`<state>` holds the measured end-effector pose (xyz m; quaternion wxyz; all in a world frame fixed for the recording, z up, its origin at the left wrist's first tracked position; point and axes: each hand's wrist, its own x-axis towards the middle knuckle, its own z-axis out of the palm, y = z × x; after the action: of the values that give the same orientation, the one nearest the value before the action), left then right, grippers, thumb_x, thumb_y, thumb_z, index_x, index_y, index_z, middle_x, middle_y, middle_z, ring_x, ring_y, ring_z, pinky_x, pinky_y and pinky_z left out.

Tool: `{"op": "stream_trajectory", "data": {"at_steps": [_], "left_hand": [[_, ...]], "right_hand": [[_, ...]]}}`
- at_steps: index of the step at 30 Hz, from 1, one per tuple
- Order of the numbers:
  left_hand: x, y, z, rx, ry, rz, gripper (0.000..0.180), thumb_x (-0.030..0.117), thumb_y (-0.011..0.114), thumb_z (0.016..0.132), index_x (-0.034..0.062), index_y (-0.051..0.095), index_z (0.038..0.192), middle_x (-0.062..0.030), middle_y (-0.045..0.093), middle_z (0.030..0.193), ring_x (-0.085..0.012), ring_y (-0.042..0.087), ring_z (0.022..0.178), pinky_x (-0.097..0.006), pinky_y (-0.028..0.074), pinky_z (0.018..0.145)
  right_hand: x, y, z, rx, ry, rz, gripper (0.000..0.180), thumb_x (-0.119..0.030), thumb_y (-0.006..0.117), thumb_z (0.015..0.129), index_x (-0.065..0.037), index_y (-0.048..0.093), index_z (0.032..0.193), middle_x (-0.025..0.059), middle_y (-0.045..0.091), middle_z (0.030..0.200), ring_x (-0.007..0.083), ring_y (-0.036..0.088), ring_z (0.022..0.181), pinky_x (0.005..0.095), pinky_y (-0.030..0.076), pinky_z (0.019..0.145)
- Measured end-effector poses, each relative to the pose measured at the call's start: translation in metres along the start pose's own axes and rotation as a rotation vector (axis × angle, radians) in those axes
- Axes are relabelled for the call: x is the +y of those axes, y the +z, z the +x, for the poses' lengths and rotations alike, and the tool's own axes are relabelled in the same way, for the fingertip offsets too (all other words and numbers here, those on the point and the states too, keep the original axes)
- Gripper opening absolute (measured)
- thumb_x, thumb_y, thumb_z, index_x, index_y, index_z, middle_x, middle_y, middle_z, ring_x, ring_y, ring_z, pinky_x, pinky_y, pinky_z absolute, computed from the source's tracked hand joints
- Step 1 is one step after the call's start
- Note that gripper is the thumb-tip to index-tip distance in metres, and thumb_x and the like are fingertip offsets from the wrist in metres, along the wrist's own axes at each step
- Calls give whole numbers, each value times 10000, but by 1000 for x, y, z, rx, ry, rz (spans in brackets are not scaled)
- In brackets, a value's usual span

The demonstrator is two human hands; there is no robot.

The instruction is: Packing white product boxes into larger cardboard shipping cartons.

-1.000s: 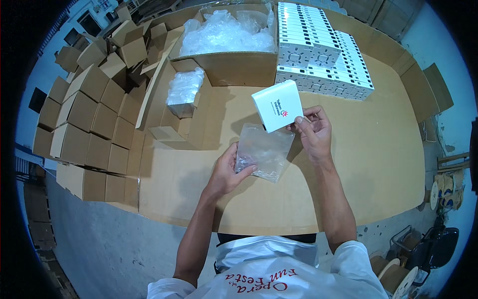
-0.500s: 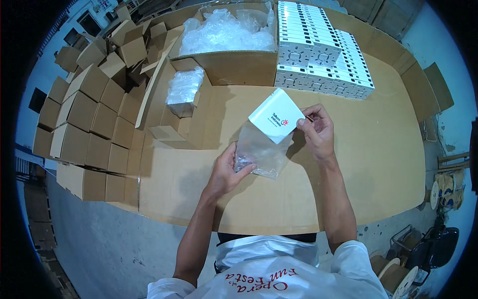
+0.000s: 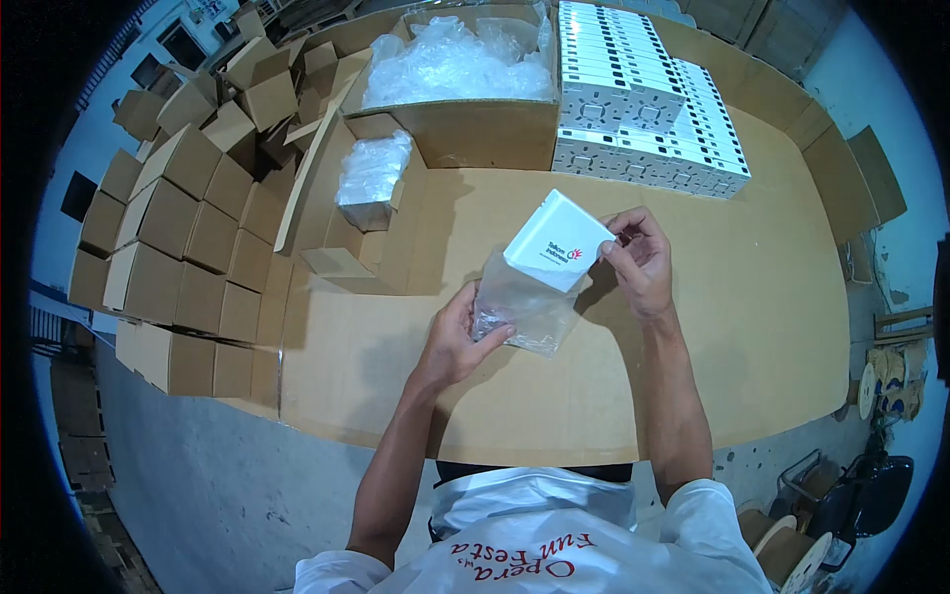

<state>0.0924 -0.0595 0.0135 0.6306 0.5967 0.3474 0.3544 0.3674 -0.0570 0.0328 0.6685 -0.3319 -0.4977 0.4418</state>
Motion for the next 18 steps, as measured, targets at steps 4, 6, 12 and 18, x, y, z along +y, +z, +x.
{"op": "stream_trajectory", "data": {"at_steps": [4,6,12,18], "left_hand": [[0,-1,-1,-4,18,-8,534,-14,731,871,-51,474,1338,-112,632,1178,-155,620,1087,-314,505,965],[0,-2,-1,-6,11,0,534,-13,731,871,-51,474,1338,-113,632,1180,-156,621,1087,-313,505,964],[8,3,2,-14,-52,-46,545,-13,739,865,-46,478,1342,-115,631,1181,-158,610,1111,-313,504,970],[18,11,3,-24,-92,-48,478,101,691,936,-36,494,1350,-101,630,1204,-154,594,1133,-323,478,1006]], "right_hand": [[-3,4,0,-16,40,-51,200,51,644,893,-14,521,1037,108,641,1042,146,629,937,302,560,806],[-3,7,0,-20,44,-69,201,52,649,890,-13,524,1034,104,643,1036,142,626,935,301,549,815],[-3,8,-1,-30,89,-142,177,11,689,879,-18,572,1008,51,636,948,95,598,873,268,504,792],[-2,7,-2,-21,179,-192,182,-37,725,862,-28,591,986,17,618,894,67,572,809,236,483,716]]}}
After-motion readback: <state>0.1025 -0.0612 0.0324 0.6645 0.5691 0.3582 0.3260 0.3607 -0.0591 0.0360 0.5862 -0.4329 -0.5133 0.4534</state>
